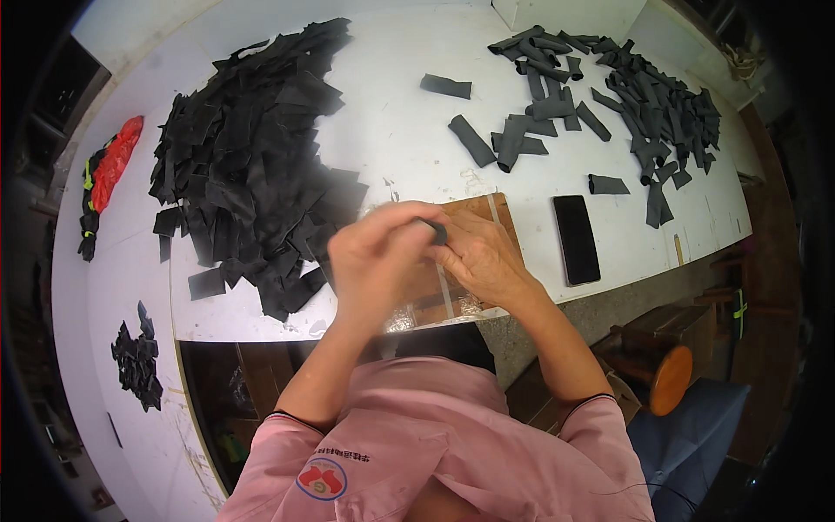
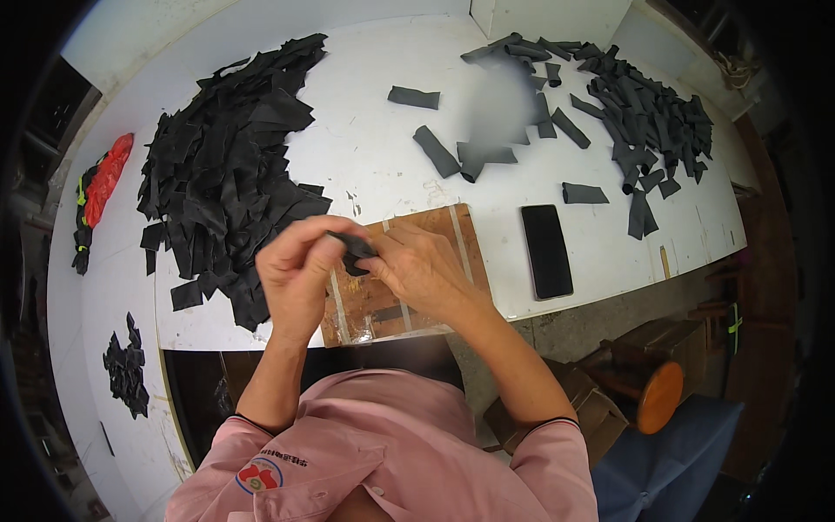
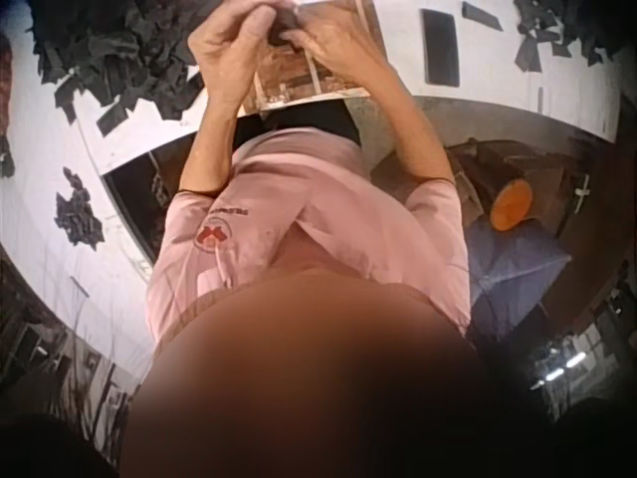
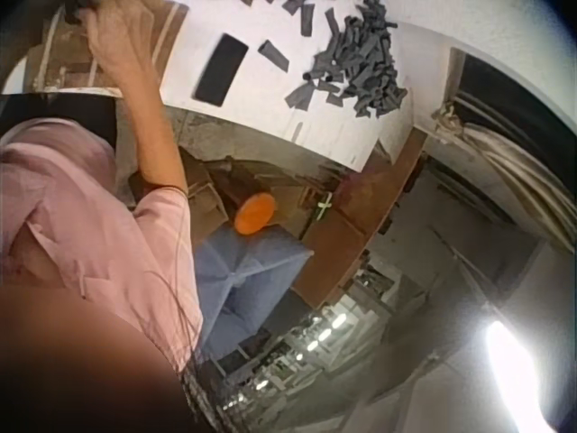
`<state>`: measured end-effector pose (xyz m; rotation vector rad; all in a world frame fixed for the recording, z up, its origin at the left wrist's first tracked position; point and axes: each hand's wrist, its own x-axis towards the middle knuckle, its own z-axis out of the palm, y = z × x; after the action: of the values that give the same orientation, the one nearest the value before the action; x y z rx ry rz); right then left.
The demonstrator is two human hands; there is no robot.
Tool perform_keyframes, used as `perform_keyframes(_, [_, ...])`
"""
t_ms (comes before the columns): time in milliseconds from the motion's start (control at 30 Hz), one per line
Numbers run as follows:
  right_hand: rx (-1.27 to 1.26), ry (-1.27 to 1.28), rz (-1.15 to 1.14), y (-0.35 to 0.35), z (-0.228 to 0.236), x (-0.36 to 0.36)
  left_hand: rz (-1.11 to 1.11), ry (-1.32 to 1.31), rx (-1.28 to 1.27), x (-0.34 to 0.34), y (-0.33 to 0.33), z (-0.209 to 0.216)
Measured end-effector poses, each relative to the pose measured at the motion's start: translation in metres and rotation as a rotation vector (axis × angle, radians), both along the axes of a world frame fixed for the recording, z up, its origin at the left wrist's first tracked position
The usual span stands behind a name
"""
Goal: The recorder is folding and checking small black fabric straps over a wooden board.
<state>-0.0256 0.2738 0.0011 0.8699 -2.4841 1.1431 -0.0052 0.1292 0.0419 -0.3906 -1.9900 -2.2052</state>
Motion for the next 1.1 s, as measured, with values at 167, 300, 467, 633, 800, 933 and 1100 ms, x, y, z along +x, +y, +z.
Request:
perform_keyframes(167, [0.159, 0.066, 0.055, -0.001, 0.024, -0.001, -0.007, -0.031, 0.523, -0.003, -0.009, -0.004])
perform_keyframes(300, [0.197, 0.117, 0.048, -0.004, 0.031, 0.0, 0.002, 0.047, 0.21, -0.008, -0.011, 0.004])
perform_keyframes(467, [0.292, 0.139, 0.006, -0.004, 0.046, 0.005, -0.028, -0.033, 0.667, -0.007, -0.025, -0.006])
perform_keyframes(633, [0.138, 0.057, -0.048, -0.008, -0.004, 0.007, 0.091, -0.088, 0.551, -0.01, -0.038, -0.033])
perform_keyframes(800, [0.189, 0.034, -0.064, -0.009, 0.01, 0.007, 0.12, 0.062, 0.146, -0.008, -0.015, 0.002])
perform_keyframes(933, [0.225, 0.028, -0.058, -0.007, 0.013, 0.01, -0.034, 0.081, 0.111, -0.013, -0.029, -0.001])
perform_keyframes(1100, [0.249, 0.058, -0.041, -0.009, 0.018, 0.008, 0.024, 0.029, 0.341, -0.013, -0.032, -0.007])
